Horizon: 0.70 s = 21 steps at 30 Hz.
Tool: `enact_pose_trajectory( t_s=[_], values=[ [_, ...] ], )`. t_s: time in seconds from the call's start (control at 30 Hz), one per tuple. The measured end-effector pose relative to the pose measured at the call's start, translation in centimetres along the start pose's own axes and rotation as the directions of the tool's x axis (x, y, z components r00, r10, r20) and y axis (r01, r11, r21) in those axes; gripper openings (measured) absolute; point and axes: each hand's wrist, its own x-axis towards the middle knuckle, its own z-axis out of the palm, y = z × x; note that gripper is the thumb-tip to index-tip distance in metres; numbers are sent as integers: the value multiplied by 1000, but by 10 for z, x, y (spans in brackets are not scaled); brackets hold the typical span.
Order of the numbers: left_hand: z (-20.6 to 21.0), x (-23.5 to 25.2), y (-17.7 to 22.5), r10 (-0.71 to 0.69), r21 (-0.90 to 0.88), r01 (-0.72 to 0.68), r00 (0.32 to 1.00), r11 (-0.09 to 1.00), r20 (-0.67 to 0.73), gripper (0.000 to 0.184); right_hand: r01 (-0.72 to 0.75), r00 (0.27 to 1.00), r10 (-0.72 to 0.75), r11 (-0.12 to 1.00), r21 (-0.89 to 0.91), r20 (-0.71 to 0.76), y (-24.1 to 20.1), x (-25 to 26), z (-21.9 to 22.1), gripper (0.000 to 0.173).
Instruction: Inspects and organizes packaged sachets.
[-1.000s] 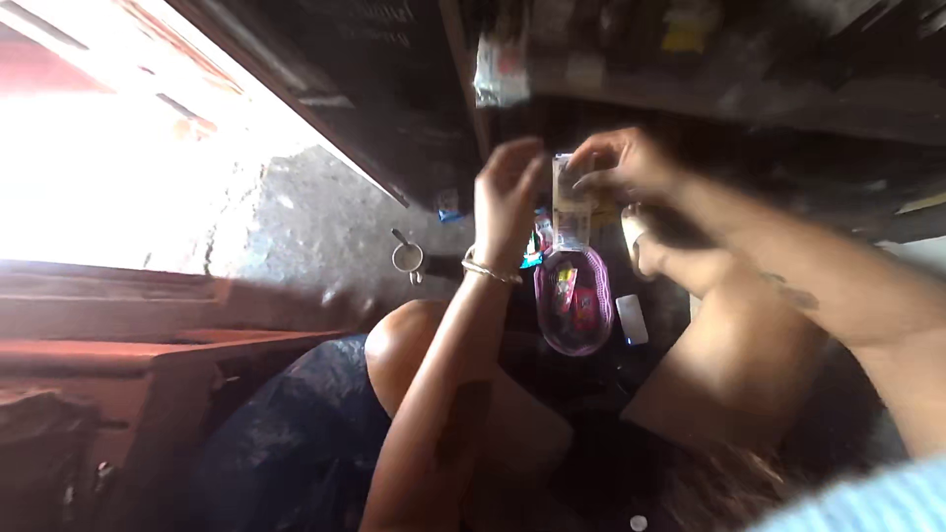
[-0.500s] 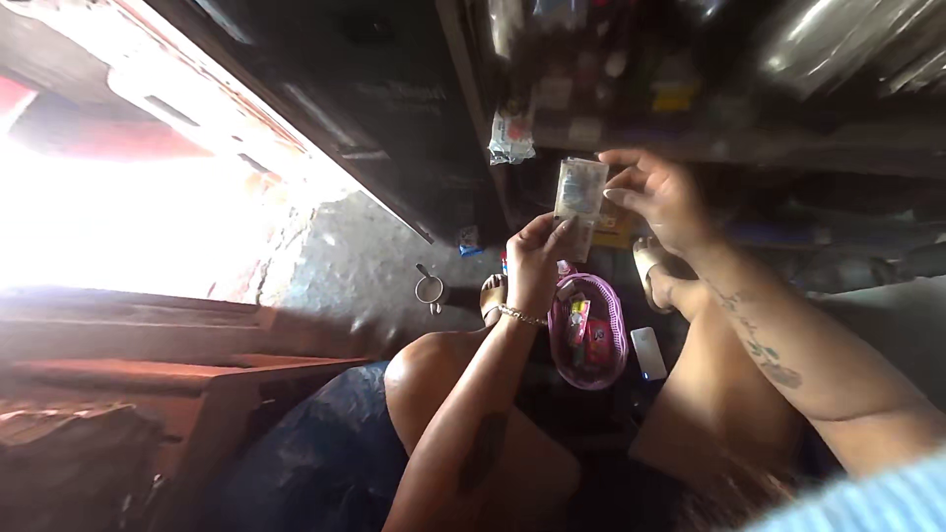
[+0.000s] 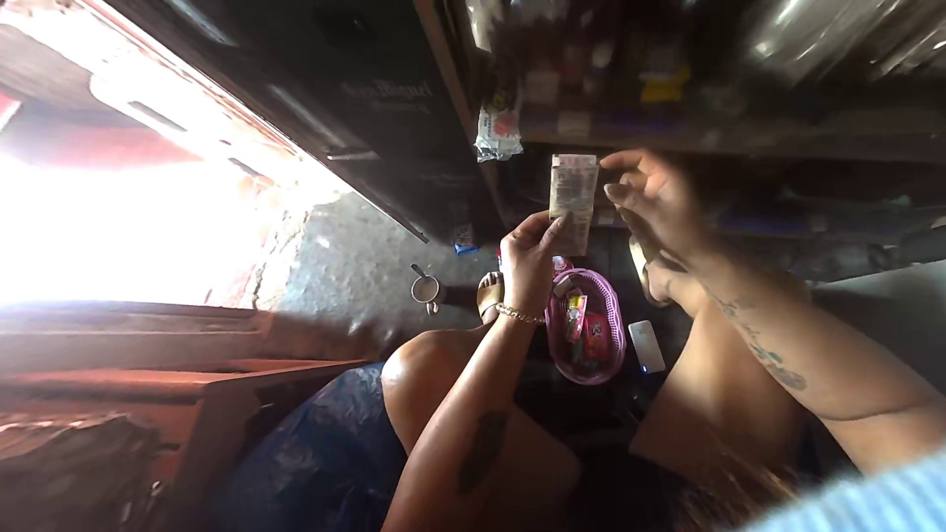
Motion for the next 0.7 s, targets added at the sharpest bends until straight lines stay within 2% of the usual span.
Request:
enact_pose_trajectory(
  t_s=[0.13, 0.2, 0.3, 0.37, 0.47, 0.6, 0.7],
  values=[
    [2, -1, -1, 27, 8, -27, 999, 1000, 28, 9, 64, 998, -64, 998, -9, 10, 0, -2, 2, 40],
    [3, -2, -4, 40, 16, -41, 998, 999, 53, 8, 55, 997, -53, 998, -38, 47, 2, -4, 4, 33],
    [5, -4, -6, 47, 24, -49, 996, 999, 80, 10, 41, 999, -41, 999, -15, 36, 6, -7, 9, 12],
    [6, -5, 0, 3, -25, 0, 995, 1000, 102, 20, 52, 998, -53, 999, 16, 39, 3, -8, 9, 10],
    [5, -4, 4, -75, -131, 95, 986, 987, 148, 45, 155, 981, -152, 988, -14, 122, 0, -9, 6, 6],
    [5, -3, 10, -96, -186, 112, 991, 976, 94, 23, 286, 933, -298, 954, 86, 200, 4, -10, 9, 11],
    [0, 2, 11, -69, -224, 68, 998, 972, 2, 20, 349, 895, -370, 929, 124, 249, 4, -8, 5, 15]
  ],
)
